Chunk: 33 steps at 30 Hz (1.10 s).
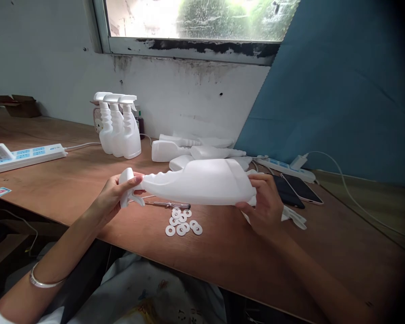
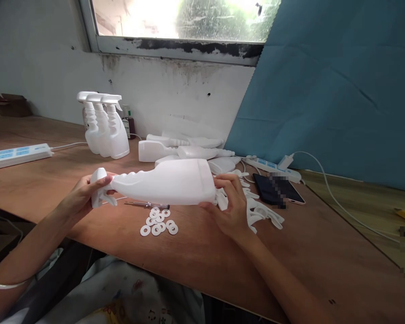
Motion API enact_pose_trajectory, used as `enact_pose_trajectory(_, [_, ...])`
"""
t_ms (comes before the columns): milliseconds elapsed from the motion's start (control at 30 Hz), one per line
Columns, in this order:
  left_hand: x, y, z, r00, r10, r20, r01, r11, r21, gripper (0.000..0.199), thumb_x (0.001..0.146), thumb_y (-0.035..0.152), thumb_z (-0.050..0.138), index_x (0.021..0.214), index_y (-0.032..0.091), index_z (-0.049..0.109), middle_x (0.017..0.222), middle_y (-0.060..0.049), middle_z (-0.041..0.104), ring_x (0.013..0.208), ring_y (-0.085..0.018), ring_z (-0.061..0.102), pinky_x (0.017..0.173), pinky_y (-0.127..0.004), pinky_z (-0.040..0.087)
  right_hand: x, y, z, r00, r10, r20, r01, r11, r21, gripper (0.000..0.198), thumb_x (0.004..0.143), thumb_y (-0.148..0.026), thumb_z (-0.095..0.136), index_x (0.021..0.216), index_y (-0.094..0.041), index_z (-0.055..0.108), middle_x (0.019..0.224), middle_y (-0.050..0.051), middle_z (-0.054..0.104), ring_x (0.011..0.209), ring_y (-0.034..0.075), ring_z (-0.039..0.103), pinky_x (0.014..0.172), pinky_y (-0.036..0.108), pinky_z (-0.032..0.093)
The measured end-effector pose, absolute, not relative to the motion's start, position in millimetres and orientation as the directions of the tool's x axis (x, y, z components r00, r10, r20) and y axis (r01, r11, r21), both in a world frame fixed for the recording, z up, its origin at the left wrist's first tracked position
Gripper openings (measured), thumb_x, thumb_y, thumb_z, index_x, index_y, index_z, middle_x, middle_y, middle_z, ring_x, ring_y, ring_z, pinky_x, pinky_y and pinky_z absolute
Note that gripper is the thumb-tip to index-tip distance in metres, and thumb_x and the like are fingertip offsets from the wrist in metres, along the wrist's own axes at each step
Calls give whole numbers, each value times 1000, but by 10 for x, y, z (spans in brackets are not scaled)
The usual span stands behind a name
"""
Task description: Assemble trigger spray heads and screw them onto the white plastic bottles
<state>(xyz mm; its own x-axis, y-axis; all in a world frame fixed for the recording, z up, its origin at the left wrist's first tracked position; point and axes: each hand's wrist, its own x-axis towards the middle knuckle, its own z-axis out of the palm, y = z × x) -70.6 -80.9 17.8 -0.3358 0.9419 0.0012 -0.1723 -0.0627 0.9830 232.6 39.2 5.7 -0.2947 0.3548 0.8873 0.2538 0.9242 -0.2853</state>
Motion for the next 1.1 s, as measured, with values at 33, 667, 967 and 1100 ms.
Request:
enact_pose_trajectory(33, [-694, -812, 177, -327, 945, 1, -169, -60, 984, 28, 64, 35, 74, 81, 14, 66, 71, -3, 65, 60, -13, 59, 47, -17, 48, 2325, 391, 59, -279, 366, 888, 265, 918, -295, 31, 74, -49, 60, 88, -21, 56, 99, 8, 50, 95, 26, 51, 82, 44, 43])
enact_pose_trajectory(667, [-693, -803, 140, -301, 954, 9, -160, -59, 985, 29, 67, 34, 73, 84, 11, 65, 77, -6, 63, 67, -14, 59, 52, -19, 48, 2236, 257, 31, -425, 529, 734, -71, 789, -610, 27, 80, -45, 54, 86, -23, 39, 126, 10, 51, 114, 28, 47, 91, 46, 38])
enact_pose_trajectory(967, [-689, -819, 175, -330, 944, 1, -167, -59, 984, 29, 63, 33, 75, 81, 12, 66, 72, -3, 62, 58, -10, 56, 47, -15, 46, 2236, 232, 59, -410, 511, 755, -103, 797, -595, 26, 76, -35, 59, 91, -24, 40, 122, 9, 51, 116, 28, 45, 95, 51, 35])
enact_pose_trajectory(1100, [-656, -844, 207, -335, 941, 46, -94, -82, 992, 30, 62, 32, 76, 82, 13, 65, 71, -3, 62, 61, -12, 57, 48, -17, 46, 2247, 284, 32, -341, 619, 707, 17, 756, -654, 22, 80, -40, 55, 89, -23, 43, 93, 4, 56, 86, 20, 54, 74, 35, 45])
